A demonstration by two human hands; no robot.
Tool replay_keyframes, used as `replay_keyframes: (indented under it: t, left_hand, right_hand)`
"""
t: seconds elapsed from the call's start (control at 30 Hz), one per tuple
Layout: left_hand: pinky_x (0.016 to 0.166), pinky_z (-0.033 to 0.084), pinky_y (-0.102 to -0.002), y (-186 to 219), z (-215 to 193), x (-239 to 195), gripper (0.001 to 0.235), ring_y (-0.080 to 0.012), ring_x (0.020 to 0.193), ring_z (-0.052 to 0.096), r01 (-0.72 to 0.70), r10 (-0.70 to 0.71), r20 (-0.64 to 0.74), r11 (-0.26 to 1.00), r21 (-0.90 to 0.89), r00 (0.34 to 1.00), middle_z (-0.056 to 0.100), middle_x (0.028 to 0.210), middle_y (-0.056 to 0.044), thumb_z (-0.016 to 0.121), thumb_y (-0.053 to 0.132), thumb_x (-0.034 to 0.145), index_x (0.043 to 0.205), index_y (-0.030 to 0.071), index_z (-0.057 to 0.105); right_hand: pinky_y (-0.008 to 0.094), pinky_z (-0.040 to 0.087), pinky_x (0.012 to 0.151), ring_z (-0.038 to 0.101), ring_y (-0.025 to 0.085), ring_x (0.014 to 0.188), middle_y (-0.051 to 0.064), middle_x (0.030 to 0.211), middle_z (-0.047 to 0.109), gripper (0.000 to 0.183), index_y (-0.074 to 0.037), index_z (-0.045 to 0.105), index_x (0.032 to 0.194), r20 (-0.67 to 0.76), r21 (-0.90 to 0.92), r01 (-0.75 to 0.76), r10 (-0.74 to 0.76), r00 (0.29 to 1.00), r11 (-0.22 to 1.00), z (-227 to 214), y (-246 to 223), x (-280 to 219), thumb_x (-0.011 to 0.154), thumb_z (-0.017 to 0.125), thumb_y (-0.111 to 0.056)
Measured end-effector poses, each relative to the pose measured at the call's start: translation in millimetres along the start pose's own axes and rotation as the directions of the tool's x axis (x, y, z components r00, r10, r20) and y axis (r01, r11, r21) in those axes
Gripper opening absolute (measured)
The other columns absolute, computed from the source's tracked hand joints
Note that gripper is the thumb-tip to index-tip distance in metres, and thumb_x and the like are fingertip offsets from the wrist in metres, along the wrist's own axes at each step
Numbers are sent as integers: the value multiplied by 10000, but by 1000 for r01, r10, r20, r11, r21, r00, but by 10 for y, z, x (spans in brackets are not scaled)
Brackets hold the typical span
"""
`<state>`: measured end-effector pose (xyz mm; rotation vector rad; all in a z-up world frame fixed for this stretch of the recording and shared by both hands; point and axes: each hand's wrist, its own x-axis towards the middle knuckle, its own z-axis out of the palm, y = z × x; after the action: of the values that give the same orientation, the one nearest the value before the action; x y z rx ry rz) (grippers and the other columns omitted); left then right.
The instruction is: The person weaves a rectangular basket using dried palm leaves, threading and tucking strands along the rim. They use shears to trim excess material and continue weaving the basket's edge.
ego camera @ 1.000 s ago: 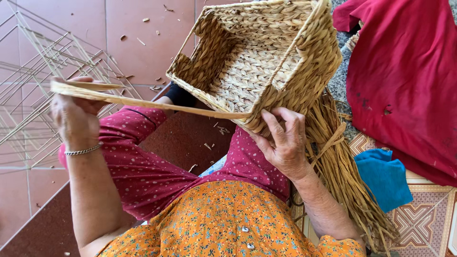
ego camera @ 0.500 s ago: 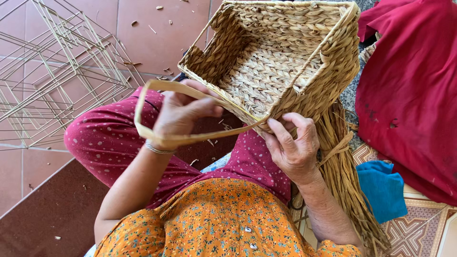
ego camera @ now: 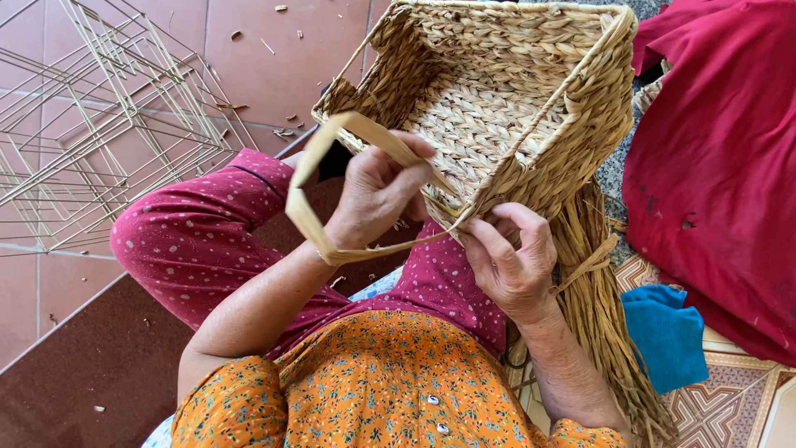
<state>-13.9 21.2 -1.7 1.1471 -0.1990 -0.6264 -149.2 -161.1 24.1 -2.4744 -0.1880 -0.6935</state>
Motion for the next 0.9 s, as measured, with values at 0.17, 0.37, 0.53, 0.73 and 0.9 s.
replay_keyframes:
  t: [0.17, 0.37, 0.53, 0.73, 0.9]
  left_hand:
    - [571, 539, -207, -53, -21, 17, 153, -61, 673, 645, 30, -52, 201, 993, 114, 978, 691, 883, -20, 766, 49, 956, 1068, 18, 666]
    - [408, 431, -201, -40, -27, 109, 173, -40, 497, 559, 207, -222, 166, 973, 101, 961, 660, 709, 4, 815, 78, 866, 954, 39, 671]
    - [435, 411, -187, 70, 47, 109, 205, -25, 537, 561, 177, -187, 177, 982, 69, 966, 685, 761, 19, 832, 86, 849, 990, 36, 691]
    - [360, 379, -180, 201, 84, 88, 182, -20, 444, 512, 294, -322, 163, 940, 172, 933, 706, 714, -5, 817, 120, 814, 952, 30, 739]
    - [379, 426, -178, 64, 17, 214, 178, -23, 468, 556, 255, -348, 232, 900, 353, 908, 694, 695, 0, 828, 131, 804, 931, 36, 748]
  right_hand:
    - [373, 556, 804, 629, 259, 982, 112, 1181, 580, 492, -93, 642, 1281, 34, -5, -24, 24, 999, 1000, -15, -12, 34, 856, 886, -60]
    - [377, 560, 790, 633, 265, 955, 93, 1145, 557, 563, -78, 636, 1309, 29, -28, -37, 38, 999, 999, -44, -26, 72, 811, 897, -55]
    - [307, 539, 712, 614, 142, 843, 101, 1181, 555, 515, -106, 631, 1266, -26, 32, -27, 28, 999, 999, 46, 9, 8, 849, 926, -45]
    - [289, 519, 671, 592, 149, 812, 96, 1153, 542, 495, -115, 651, 1247, -26, -2, -8, 8, 1000, 1000, 66, 3, -31, 837, 913, -24]
    - [370, 506, 733, 586, 229, 893, 81, 1107, 536, 456, -117, 644, 1209, 14, -30, 24, -23, 1000, 999, -1, -18, 30, 834, 897, -62]
